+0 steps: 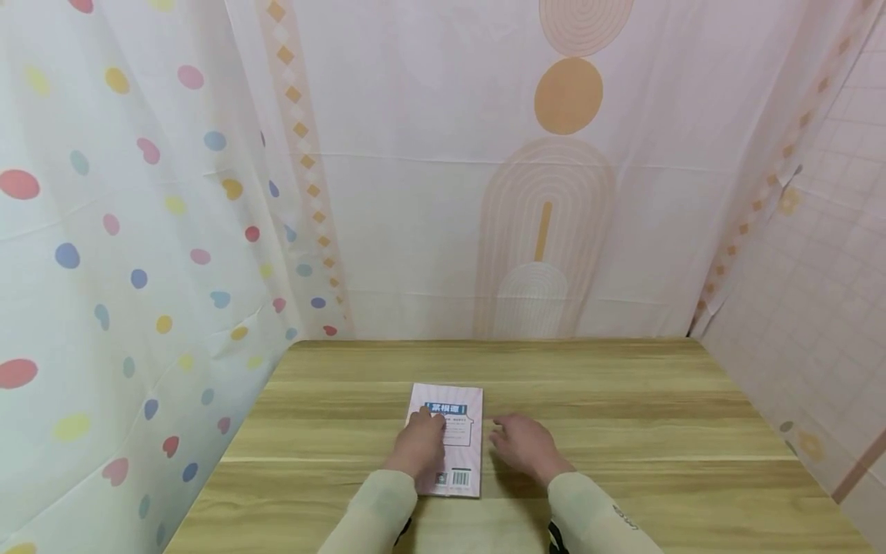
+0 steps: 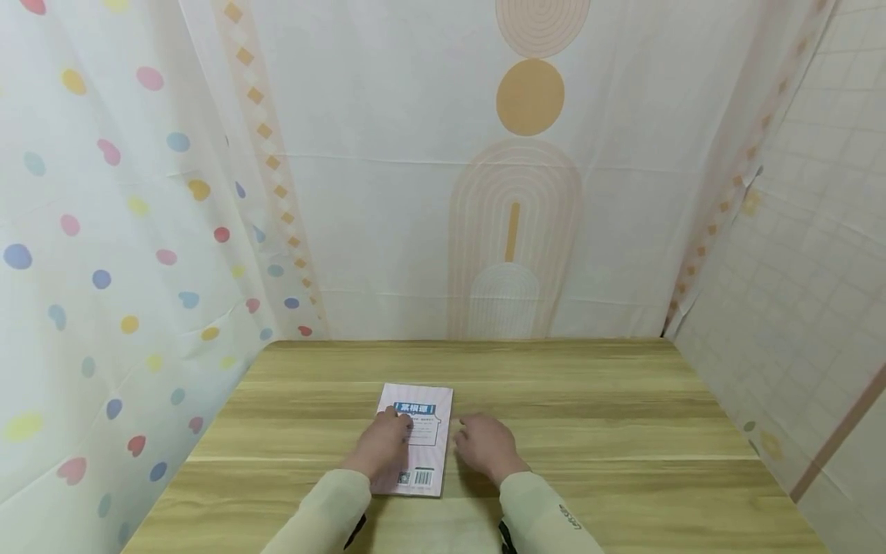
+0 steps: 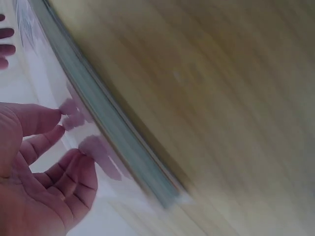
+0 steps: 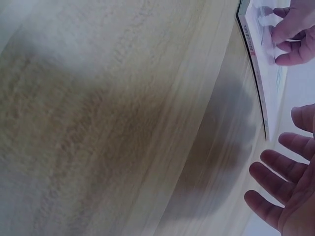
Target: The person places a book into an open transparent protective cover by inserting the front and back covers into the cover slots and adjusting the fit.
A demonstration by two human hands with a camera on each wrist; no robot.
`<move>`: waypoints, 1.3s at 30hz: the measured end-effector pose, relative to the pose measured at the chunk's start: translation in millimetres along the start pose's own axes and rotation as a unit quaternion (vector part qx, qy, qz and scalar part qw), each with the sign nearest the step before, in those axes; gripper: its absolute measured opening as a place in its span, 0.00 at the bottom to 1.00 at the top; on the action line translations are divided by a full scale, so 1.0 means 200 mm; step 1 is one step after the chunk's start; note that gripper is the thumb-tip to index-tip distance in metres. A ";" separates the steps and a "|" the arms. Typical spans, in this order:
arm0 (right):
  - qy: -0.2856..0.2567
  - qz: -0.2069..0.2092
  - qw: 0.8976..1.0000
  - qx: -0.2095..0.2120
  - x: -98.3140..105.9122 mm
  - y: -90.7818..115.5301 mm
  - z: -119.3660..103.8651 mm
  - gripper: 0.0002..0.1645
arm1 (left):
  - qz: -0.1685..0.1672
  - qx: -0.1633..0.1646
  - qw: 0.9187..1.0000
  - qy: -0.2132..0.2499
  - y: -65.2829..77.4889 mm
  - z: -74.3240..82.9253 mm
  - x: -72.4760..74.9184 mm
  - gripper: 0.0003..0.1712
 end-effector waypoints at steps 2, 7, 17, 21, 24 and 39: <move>0.010 0.005 1.000 -0.009 0.01 0.00 0.01 0.20 | 0.003 -0.001 1.000 -0.004 0.00 0.04 0.00 0.15; 0.032 0.013 0.999 -0.026 0.02 -0.01 0.03 0.19 | 0.015 0.010 1.000 -0.009 0.00 0.11 0.00 0.15; 0.044 0.025 0.998 -0.033 0.05 -0.01 0.06 0.18 | 0.032 0.029 0.996 -0.079 0.03 0.22 -0.05 0.49; 0.048 0.032 0.998 -0.032 0.05 -0.01 0.07 0.18 | 0.041 0.041 0.995 -0.078 0.03 0.24 -0.04 0.46; 0.048 0.037 0.998 -0.029 0.05 -0.01 0.08 0.17 | 0.044 0.043 0.995 -0.084 0.02 0.25 -0.04 0.44; -0.033 0.033 0.999 -0.006 0.03 -0.02 0.06 0.17 | 0.005 -0.032 0.999 0.012 -0.06 0.23 0.06 0.09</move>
Point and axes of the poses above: each hand's wrist, its own y-axis away from the middle knuckle, its own x-axis out of the back of the hand, z = x × y, the point moved 6 cm from there along -y, towards the middle knuckle, and after that the axes turned 12 degrees about z, right-handed, at the moved point
